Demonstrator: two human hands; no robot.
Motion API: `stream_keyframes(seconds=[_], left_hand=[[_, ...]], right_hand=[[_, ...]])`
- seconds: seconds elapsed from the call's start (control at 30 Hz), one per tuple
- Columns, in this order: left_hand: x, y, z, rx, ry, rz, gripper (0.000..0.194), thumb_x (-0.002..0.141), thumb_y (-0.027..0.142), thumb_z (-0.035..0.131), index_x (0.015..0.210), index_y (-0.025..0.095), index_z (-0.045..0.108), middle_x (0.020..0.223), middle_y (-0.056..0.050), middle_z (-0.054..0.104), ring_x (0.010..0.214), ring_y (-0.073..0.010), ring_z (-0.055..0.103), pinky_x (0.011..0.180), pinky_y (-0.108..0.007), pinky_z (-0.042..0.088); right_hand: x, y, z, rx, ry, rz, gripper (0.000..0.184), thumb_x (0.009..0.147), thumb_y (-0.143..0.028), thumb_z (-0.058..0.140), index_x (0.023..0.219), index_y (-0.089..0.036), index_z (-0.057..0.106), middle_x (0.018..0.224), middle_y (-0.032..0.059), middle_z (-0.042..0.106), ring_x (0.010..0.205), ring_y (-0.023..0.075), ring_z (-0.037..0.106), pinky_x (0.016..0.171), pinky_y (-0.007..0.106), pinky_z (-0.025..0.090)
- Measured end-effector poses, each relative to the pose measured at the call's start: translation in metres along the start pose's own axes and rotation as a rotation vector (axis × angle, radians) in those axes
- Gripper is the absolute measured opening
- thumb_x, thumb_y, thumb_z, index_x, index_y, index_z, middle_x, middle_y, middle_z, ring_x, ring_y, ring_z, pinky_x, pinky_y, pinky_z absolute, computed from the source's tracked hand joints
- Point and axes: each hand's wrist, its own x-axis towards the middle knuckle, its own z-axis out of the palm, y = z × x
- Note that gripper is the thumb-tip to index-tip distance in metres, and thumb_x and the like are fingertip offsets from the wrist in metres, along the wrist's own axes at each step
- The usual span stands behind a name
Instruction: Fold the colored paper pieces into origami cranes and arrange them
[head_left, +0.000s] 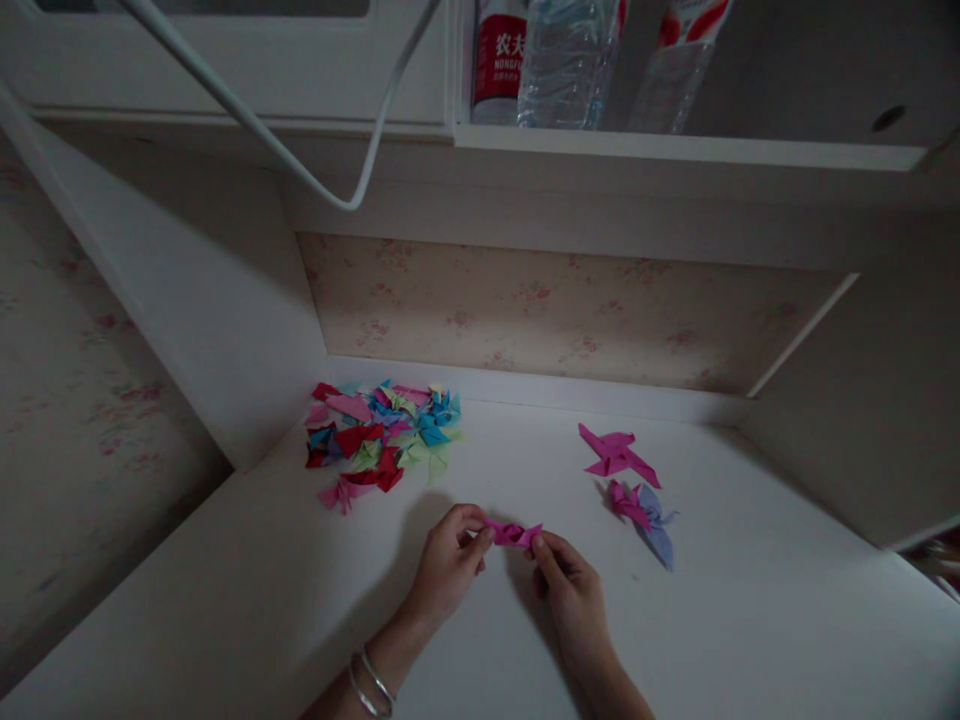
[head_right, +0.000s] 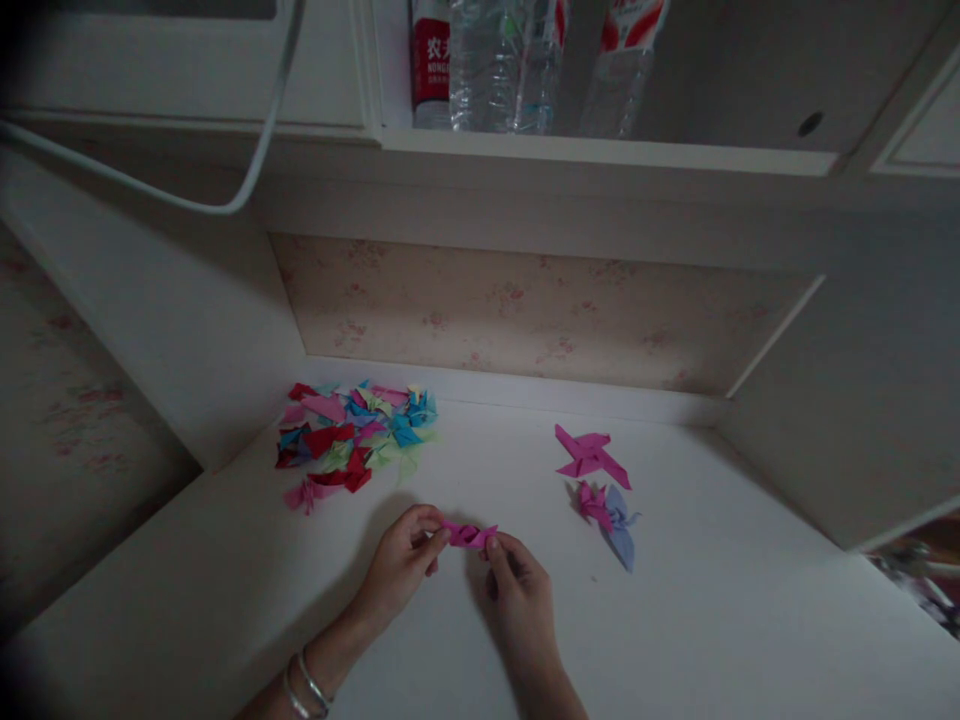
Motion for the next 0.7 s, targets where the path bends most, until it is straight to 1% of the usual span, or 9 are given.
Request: stream_keyframes(seconds=[0.3, 0.57, 0.7], left_hand=[[0.0001, -0.0031, 0.0007, 0.036, 0.01, 0.005, 0.026, 0.082, 0.036, 0.06, 0.095, 0.015, 0.052, 0.081, -0.002, 0.061, 0.049, -0.007, 0.051, 0.043, -0.019, 0.037], [0.0, -0.003, 0.0004, 0.038, 0.014, 0.01, 0.027, 0.081, 0.038, 0.06, 0.094, 0.015, 0.052, 0.078, -0.002, 0.062, 0.048, -0.0073, 0.051, 0.043, -0.019, 0.038], [0.0, -0.0035, 0.001, 0.039, -0.004, -0.019, 0.03, 0.081, 0.039, 0.06, 0.096, 0.015, 0.053, 0.083, -0.004, 0.062, 0.049, -0.0072, 0.051, 0.042, -0.019, 0.038]], right_hand=[[0.0016, 0.0034, -0.0023, -0.045, 0.008, -0.009, 0.042, 0.08, -0.054, 0.059, 0.092, -0.014, 0.067, 0.05, -0.004, 0.044, 0.048, 0.01, 0.039, 0.046, 0.022, 0.029], [0.002, 0.0047, -0.0012, 0.001, 0.026, 0.006, 0.043, 0.077, -0.054, 0.062, 0.091, -0.014, 0.067, 0.05, -0.0042, 0.043, 0.046, 0.0091, 0.037, 0.043, 0.021, 0.028], [0.0028, 0.0033, -0.0015, -0.029, 0.021, -0.001, 0.043, 0.078, -0.054, 0.061, 0.09, -0.013, 0.068, 0.05, -0.0033, 0.045, 0.047, 0.0096, 0.039, 0.045, 0.021, 0.03]])
